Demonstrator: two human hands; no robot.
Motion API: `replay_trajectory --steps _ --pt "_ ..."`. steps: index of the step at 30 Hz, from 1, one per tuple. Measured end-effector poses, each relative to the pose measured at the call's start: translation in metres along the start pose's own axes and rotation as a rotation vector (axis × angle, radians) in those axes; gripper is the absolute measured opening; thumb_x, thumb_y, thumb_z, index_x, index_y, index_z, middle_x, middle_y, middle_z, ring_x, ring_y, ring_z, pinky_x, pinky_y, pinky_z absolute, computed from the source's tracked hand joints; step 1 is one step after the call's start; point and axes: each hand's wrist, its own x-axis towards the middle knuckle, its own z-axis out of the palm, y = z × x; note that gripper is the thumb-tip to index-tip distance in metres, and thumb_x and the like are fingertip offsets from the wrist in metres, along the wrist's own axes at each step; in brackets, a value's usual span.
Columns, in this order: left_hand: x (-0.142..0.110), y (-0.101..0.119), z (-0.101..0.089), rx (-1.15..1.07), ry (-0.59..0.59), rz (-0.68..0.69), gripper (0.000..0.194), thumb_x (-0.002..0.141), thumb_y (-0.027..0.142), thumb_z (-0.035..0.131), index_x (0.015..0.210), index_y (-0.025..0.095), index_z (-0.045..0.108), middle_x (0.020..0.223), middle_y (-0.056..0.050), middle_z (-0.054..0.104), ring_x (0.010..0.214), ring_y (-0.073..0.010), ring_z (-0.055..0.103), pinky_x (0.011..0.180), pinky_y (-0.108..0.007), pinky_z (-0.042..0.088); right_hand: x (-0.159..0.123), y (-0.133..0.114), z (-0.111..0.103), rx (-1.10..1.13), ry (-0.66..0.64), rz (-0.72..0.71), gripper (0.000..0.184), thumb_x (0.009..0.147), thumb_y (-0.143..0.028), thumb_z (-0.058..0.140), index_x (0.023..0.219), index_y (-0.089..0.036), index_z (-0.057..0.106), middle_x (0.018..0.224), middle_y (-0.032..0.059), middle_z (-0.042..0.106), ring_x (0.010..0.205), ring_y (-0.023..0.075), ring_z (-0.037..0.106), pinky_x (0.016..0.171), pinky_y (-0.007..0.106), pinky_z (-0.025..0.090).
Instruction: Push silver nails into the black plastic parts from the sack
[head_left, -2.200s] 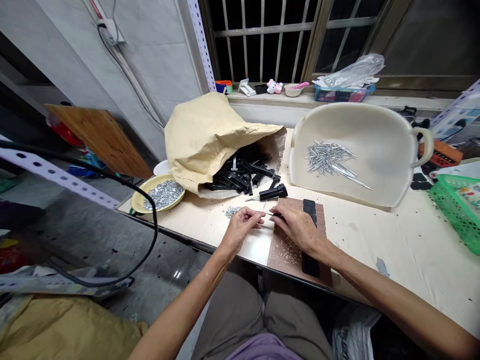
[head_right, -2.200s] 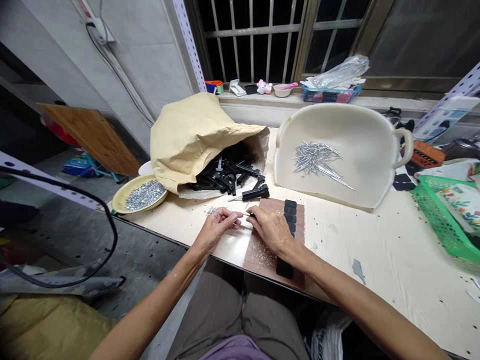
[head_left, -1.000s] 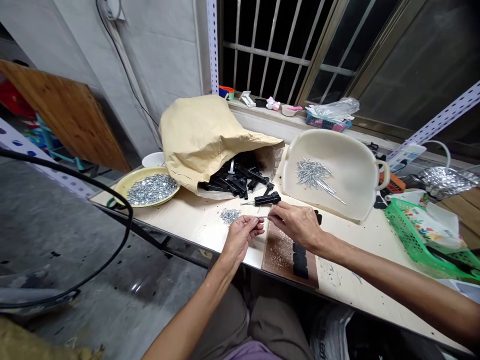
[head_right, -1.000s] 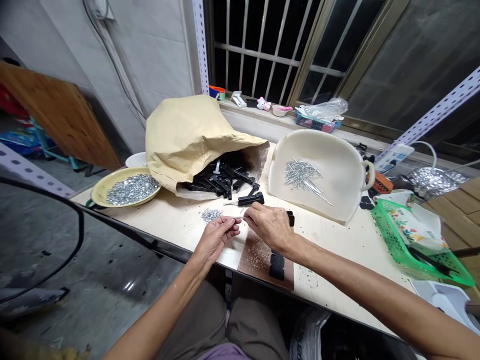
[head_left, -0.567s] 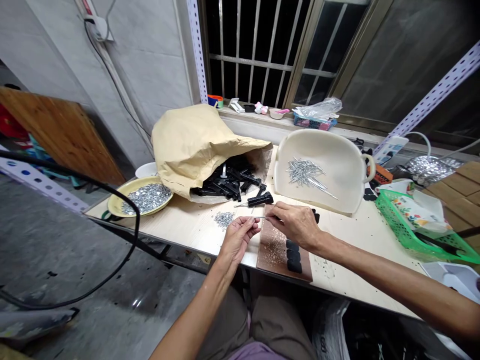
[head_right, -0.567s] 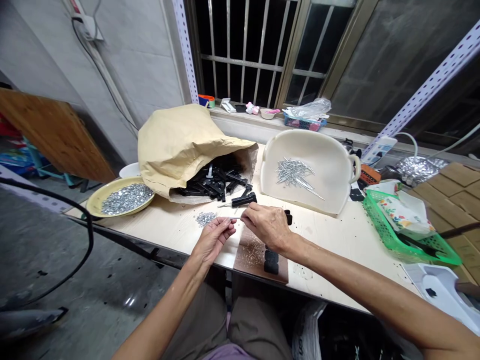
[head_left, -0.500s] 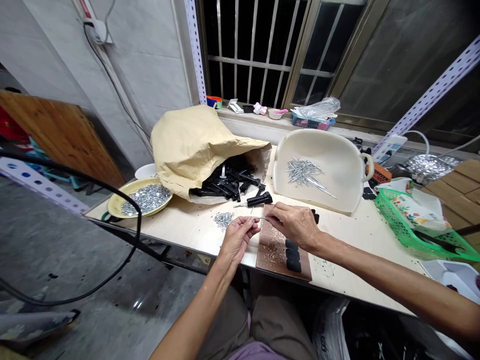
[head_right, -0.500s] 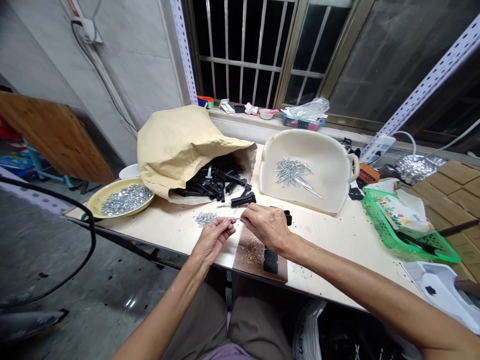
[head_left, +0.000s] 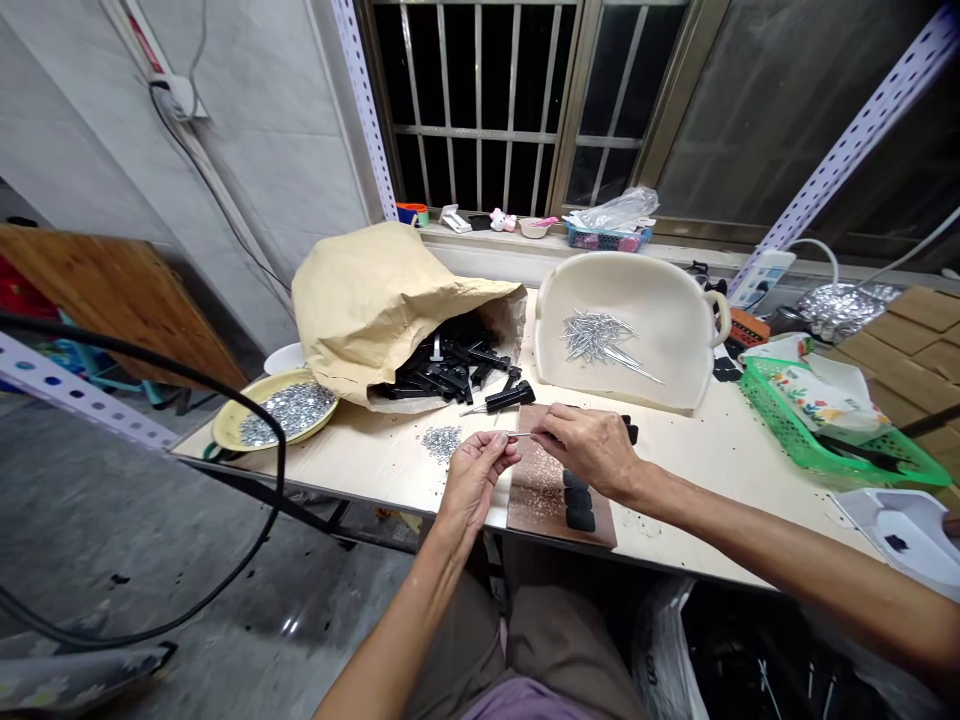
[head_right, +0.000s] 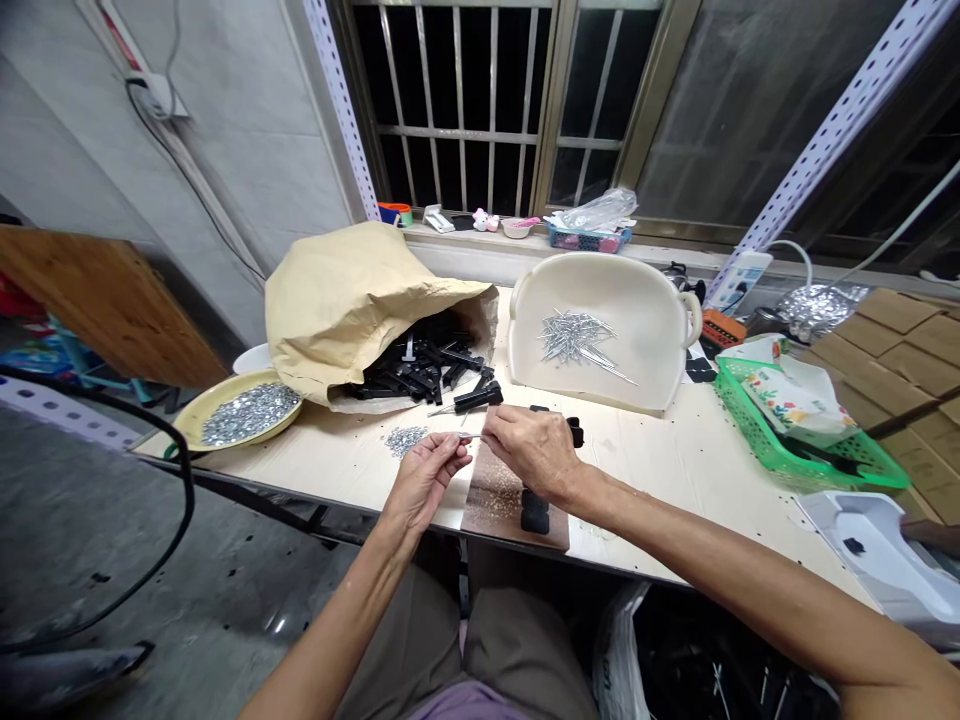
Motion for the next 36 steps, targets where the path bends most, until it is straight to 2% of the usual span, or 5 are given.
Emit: replay_trajectory --steps 6,12,18,30,36 --pt "-0.002 -0.002 0.003 0.043 0.005 0.049 0.028 0.062 0.028 0.079 0.076 0.011 0.061 0.071 -0.002 0.066 0.06 -0.0077 0.061 0.067 -0.021 0.052 -0.006 -0.002 -0.003 -0.061 0.032 -0.008 0.026 0.093 -0.029 0.041 0.079 -0.02 0.06 0.079 -0.002 0.062 0.07 0.0082 0.054 0.055 0.025 0.024" --pt "-0.001 -0.007 0.004 0.071 0.014 0.005 0.036 0.058 0.03 0.081 0.085 0.01 0.065 0.072 -0.003 0.066 0.058 -0.0072 0.06 0.064 -0.022 0.053 -0.014 -0.004 0.0 -0.125 0.05 -0.018 0.028 0.093 -0.027 0.04 0.078 -0.02 0.062 0.076 0.0003 0.062 0.071 0.0107 0.053 0.058 0.027 0.024" --pt "0.001 -0.013 0.002 0.128 -0.004 0.03 0.031 0.061 0.031 0.079 0.079 0.01 0.067 0.069 -0.002 0.065 0.057 -0.0065 0.058 0.061 -0.021 0.052 -0.021 -0.005 0.004 -0.179 0.038 -0.006 0.029 0.093 -0.027 0.039 0.076 -0.02 0.061 0.073 0.0011 0.062 0.068 0.0128 0.051 0.061 0.029 0.024" --pt "0.001 -0.013 0.004 0.257 -0.03 0.101 0.027 0.064 0.033 0.075 0.077 0.011 0.067 0.064 -0.001 0.063 0.055 -0.008 0.057 0.06 -0.022 0.05 -0.034 -0.004 0.016 -0.12 0.028 0.024 0.025 0.094 -0.024 0.04 0.082 -0.021 0.061 0.075 0.0011 0.061 0.071 0.0126 0.051 0.063 0.027 0.025" --pt "0.003 -0.014 0.006 0.378 -0.042 0.158 0.024 0.068 0.033 0.073 0.077 0.012 0.067 0.06 0.0 0.061 0.054 -0.0094 0.058 0.058 -0.022 0.049 -0.038 -0.002 0.017 0.01 -0.007 0.15 0.026 0.094 -0.035 0.039 0.089 -0.021 0.061 0.083 0.0002 0.063 0.069 0.0107 0.054 0.058 0.025 0.026"
